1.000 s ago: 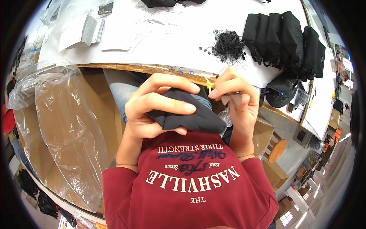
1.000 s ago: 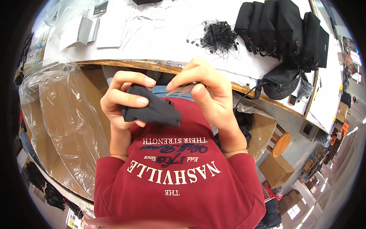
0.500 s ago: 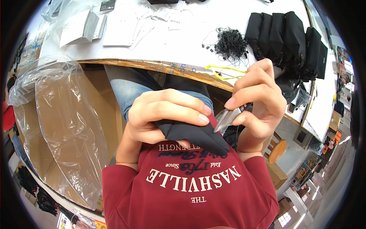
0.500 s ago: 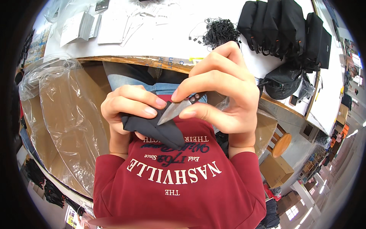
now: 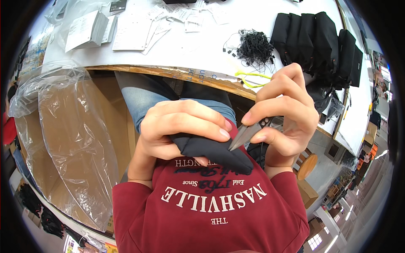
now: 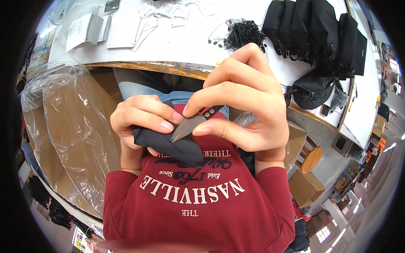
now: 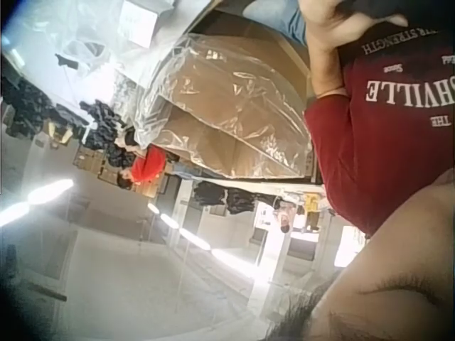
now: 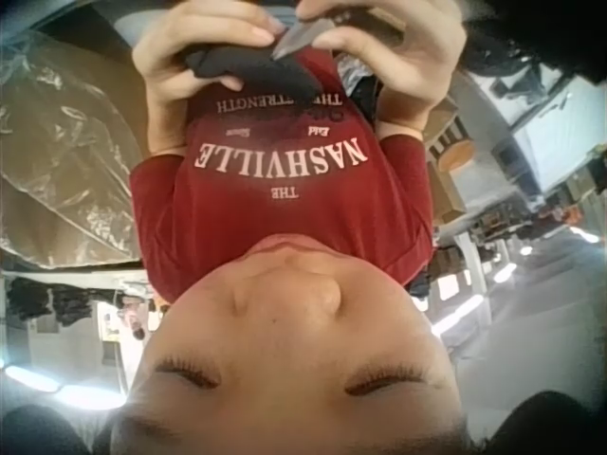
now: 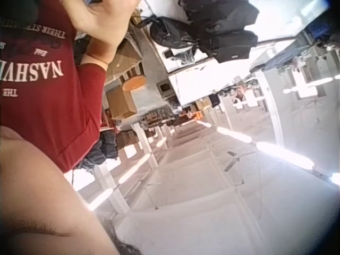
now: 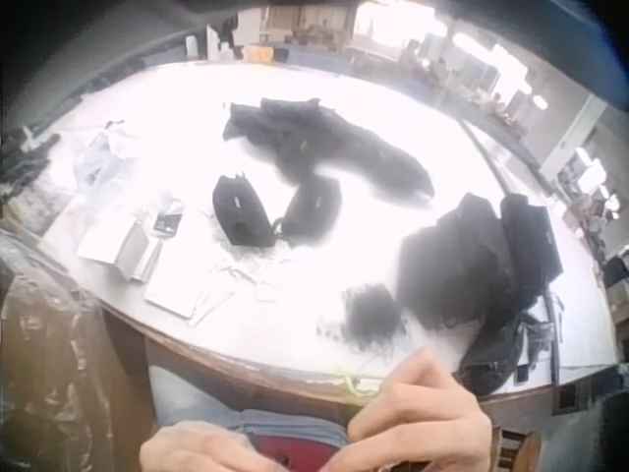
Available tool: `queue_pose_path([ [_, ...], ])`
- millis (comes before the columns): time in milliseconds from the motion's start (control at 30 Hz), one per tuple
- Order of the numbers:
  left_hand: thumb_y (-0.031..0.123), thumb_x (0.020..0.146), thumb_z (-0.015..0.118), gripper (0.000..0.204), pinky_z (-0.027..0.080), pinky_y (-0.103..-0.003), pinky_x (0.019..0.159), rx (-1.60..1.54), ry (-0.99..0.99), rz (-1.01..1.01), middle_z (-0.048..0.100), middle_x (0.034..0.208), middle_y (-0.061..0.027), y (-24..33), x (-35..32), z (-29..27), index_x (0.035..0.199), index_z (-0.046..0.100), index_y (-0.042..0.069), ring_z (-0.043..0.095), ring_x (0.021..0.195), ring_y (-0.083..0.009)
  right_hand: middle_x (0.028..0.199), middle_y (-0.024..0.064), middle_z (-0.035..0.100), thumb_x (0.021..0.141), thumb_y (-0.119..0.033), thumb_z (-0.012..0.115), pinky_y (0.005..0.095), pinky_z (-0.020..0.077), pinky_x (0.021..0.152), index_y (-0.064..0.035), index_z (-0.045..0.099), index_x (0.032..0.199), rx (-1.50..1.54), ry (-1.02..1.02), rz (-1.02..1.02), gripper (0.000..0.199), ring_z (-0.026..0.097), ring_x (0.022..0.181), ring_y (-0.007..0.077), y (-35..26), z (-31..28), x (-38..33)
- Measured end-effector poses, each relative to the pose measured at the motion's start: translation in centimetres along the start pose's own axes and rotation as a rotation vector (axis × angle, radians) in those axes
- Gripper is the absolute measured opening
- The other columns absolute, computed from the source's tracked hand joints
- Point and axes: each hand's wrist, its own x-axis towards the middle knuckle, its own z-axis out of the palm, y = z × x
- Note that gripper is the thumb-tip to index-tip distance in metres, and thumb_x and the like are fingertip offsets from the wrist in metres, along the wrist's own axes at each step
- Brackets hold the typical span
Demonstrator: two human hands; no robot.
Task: Inspecting, labeling, and placing small items into black fabric pouches.
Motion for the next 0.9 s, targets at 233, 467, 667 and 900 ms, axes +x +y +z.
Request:
queue_pose_path([
  [233, 0.024, 0.068, 0.079, 0.040, 0.054, -0.030, 0.065, -0.007, -0.009, 0.006, 0.068, 0.089, -0.0156, -0.22, 0.08, -0.21, 0.095, 0.068, -0.003, 0.068, 0.077, -0.0247, 0.064, -0.0001, 0.053, 0.053, -0.050, 0.073, 0.0305, 0.0300, 0.064, -0.0100, 0.069, 0.066, 0.004, -0.022, -0.004, 0.043, 0.040, 0.070, 0.0198, 0.10, -0.01, 0.17],
  [467, 0.045, 0.075, 0.071, 0.043, 0.037, -0.024, 0.044, 0.063, 0.056, 0.047, 0.068, 0.082, -0.0133, -0.66, 0.12, 0.43, 0.087, 0.065, 0.004, 0.061, 0.055, -0.0165, 0.064, 0.0001, 0.053, 0.054, -0.050, 0.073, 0.0306, 0.0302, 0.064, -0.0099, 0.068, 0.066, -0.006, -0.007, -0.036, 0.042, 0.040, 0.070, 0.0197, 0.20, 0.06, 0.11],
  [667, 0.022, 0.067, 0.080, 0.039, 0.053, -0.029, 0.063, -0.033, -0.007, 0.004, 0.068, 0.089, -0.0161, -0.23, 0.03, -0.16, 0.095, 0.068, -0.002, 0.068, 0.077, -0.0249, 0.065, 0.0013, 0.054, 0.055, -0.047, 0.074, 0.0311, 0.0305, 0.064, -0.0092, 0.067, 0.067, 0.013, -0.007, 0.001, 0.041, 0.040, 0.070, 0.0199, 0.25, 0.01, 0.08],
  [900, 0.023, 0.068, 0.080, 0.039, 0.053, -0.029, 0.063, -0.042, -0.009, 0.000, 0.068, 0.089, -0.0158, -0.34, -0.10, -0.17, 0.095, 0.068, -0.002, 0.068, 0.076, -0.0247, 0.065, 0.0023, 0.057, 0.054, -0.045, 0.075, 0.0311, 0.0303, 0.064, -0.0077, 0.066, 0.069, 0.049, -0.024, -0.024, 0.041, 0.040, 0.069, 0.0199, 0.38, -0.22, 0.20],
])
